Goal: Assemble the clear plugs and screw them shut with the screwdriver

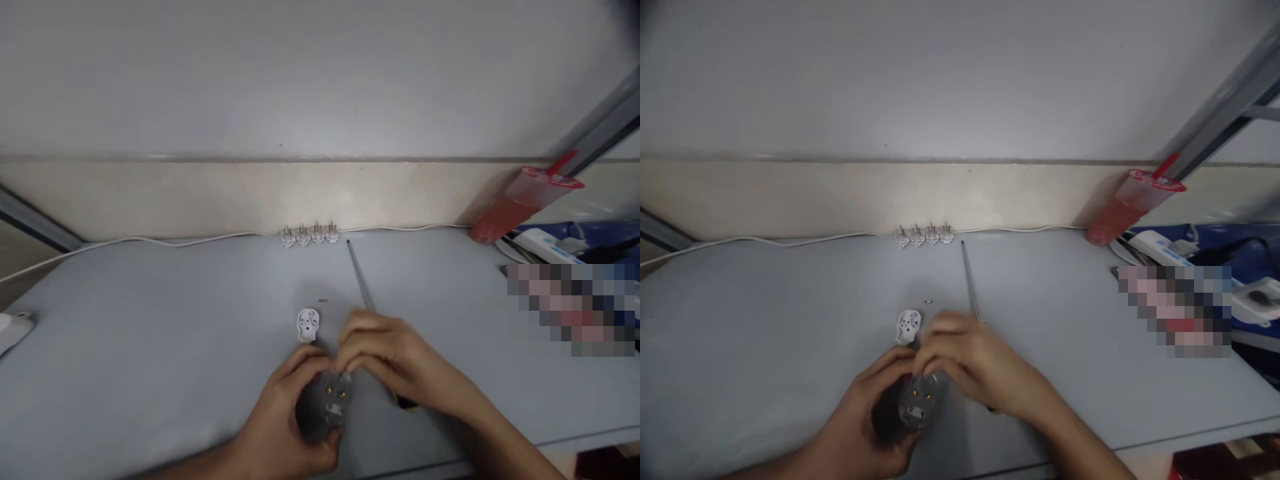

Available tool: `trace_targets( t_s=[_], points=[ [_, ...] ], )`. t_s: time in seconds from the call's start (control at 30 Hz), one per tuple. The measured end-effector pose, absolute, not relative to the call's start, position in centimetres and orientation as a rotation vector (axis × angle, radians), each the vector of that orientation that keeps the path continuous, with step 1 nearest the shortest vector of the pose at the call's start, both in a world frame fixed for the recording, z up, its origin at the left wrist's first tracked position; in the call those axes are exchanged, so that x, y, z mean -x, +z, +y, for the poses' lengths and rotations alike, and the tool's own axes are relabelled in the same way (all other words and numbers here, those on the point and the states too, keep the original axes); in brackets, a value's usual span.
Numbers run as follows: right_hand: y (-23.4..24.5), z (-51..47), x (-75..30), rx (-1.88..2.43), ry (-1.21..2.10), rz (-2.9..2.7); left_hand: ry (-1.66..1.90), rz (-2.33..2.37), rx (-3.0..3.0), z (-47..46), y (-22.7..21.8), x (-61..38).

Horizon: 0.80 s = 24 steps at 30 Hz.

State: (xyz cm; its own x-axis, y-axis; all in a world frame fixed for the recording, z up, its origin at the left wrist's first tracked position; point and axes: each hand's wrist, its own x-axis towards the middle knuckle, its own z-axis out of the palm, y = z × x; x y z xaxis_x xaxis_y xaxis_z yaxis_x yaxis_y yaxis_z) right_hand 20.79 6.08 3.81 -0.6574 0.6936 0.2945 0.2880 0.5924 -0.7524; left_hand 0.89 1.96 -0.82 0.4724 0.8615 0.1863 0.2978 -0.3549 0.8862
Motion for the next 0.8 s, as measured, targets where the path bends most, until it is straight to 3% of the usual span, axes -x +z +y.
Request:
trace_targets(
  t_s=[0.17, 0.43, 0.63, 0.8],
  points=[
    [1.8, 7.3, -20.6, 1.126, 0.583, -2.333, 0.856, 1.036, -1.93, 2.0, -1.0, -0.7],
    [0.3, 7.5, -20.1, 1.19, 0.53, -2.445, 0.821, 1.041, -1.994, 1.7, -1.0, -0.4],
    [1.8, 7.3, -20.5, 1.136, 0.615, -2.345, 0.828, 1.071, -1.989, 1.8, -1.4, -0.3],
    [2.9, 6.6, -20.3, 0.882, 0.895, -2.362, 0.848, 1.078, -1.96, 2.0, -1.0, -0.4]
  ],
)
